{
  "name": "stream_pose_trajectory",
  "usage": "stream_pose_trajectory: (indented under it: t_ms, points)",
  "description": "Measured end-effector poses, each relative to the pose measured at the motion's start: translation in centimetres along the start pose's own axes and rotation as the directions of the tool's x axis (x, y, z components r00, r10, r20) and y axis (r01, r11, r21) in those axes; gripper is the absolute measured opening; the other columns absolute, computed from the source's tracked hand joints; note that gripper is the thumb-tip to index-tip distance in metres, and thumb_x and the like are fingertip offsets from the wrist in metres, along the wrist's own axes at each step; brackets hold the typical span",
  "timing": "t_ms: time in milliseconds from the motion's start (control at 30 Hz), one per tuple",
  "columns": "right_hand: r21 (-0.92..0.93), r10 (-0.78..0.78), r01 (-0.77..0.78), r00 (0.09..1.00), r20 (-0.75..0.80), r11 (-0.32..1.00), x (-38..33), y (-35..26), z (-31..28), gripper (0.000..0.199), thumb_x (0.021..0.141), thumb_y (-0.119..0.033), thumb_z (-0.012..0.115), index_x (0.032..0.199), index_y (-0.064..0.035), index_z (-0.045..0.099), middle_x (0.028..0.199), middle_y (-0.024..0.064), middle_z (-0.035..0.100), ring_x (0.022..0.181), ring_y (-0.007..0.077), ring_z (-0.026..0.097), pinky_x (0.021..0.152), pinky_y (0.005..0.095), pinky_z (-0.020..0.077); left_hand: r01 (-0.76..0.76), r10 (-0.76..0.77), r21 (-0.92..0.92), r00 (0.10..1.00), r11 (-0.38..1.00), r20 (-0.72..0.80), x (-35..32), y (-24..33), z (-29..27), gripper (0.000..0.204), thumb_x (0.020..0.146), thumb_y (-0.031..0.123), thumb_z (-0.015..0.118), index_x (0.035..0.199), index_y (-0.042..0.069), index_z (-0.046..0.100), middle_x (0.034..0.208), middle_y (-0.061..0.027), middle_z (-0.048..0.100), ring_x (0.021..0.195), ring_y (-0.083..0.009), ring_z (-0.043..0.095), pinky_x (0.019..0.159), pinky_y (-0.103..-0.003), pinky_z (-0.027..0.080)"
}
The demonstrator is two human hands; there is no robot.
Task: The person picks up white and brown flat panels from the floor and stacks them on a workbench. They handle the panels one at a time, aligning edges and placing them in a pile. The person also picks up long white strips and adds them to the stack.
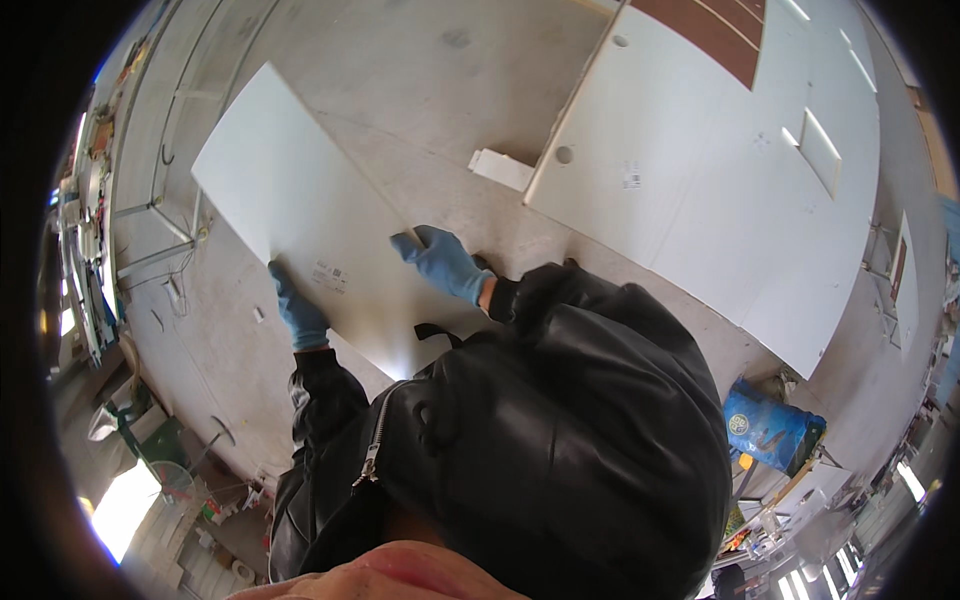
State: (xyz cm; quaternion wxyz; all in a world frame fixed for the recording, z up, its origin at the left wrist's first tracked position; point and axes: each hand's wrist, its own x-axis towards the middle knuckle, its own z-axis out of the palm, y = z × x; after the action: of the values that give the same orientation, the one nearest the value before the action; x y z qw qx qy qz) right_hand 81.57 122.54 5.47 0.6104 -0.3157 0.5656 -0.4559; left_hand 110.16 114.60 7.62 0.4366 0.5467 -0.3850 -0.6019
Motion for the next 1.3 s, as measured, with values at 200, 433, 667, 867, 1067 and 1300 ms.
stream_pose_trajectory:
  t_ms: [200,433,667,867,1067,1300]
  points:
    - [-0.057,0.043,-0.044,0.999,-0.008,0.997,6.7,-1.8,5.4,0.047,0.103,-0.043,0.064,0.082,-0.0010,0.065,0.069,-0.0009,0.052,0.069,0.0117,0.044,0.063,0.0341,0.0422,0.007,0.040,0.186,0.968,0.983,-0.247,3.2,5.7,-0.4,0.046,0.102,0.036,0.066,0.134,0.003,0.061,0.124,-0.0126,0.069,0.105,-0.0290,0.068,0.085,-0.041,0.056]
    - [0.183,-0.014,0.023,0.999,-0.049,0.983,19.7,-7.7,0.7,0.051,0.102,-0.049,0.065,0.098,0.0011,0.071,0.082,-0.0011,0.066,0.073,0.0078,0.054,0.064,0.0283,0.0476,-0.244,0.650,0.911,0.641,-0.332,0.409,18.3,15.5,8.7,0.079,0.085,0.050,0.075,0.149,0.007,0.051,0.156,-0.0240,0.043,0.149,-0.0474,0.031,0.119,-0.063,0.023]
    - [0.110,0.052,-0.026,0.969,-0.243,0.994,32.3,-15.9,-3.8,0.047,0.104,-0.046,0.063,0.091,-0.0019,0.069,0.079,-0.0014,0.063,0.070,0.0070,0.054,0.062,0.0284,0.0465,-0.344,0.579,0.873,0.654,-0.346,0.487,31.9,23.4,15.1,0.079,0.085,0.047,0.074,0.150,0.010,0.051,0.161,-0.0219,0.037,0.153,-0.0455,0.026,0.120,-0.065,0.021]
    - [0.238,0.041,0.035,0.950,-0.309,0.971,43.6,-21.3,-6.6,0.053,0.103,-0.049,0.064,0.102,0.0041,0.071,0.088,0.0018,0.067,0.076,0.0096,0.057,0.069,0.0289,0.0509,-0.442,0.554,0.880,0.696,-0.172,0.457,45.2,22.9,16.7,0.080,0.089,0.048,0.072,0.152,0.006,0.048,0.156,-0.0246,0.044,0.148,-0.0464,0.033,0.121,-0.059,0.025]
    - [0.007,-0.122,0.142,0.875,-0.468,0.990,58.1,-26.8,-11.7,0.057,0.103,-0.048,0.064,0.108,0.0087,0.070,0.093,-0.0024,0.064,0.088,0.0087,0.051,0.080,0.0276,0.0488,-0.240,0.035,0.461,0.912,0.854,0.410,59.3,17.6,18.9,0.066,0.105,0.051,0.057,0.140,-0.005,0.055,0.117,-0.0189,0.071,0.111,-0.0258,0.065,0.093,-0.036,0.051]
    - [0.192,0.039,0.112,0.766,-0.642,0.975,66.8,-33.9,-20.6,0.050,0.104,-0.046,0.062,0.096,0.0030,0.071,0.085,-0.0025,0.062,0.079,0.0076,0.051,0.071,0.0278,0.0476,-0.033,-0.236,0.470,0.833,0.882,0.501,73.5,18.2,34.4,0.066,0.099,0.063,0.059,0.092,-0.002,0.064,0.080,0.0000,0.061,0.075,-0.0095,0.053,0.065,-0.031,0.047]
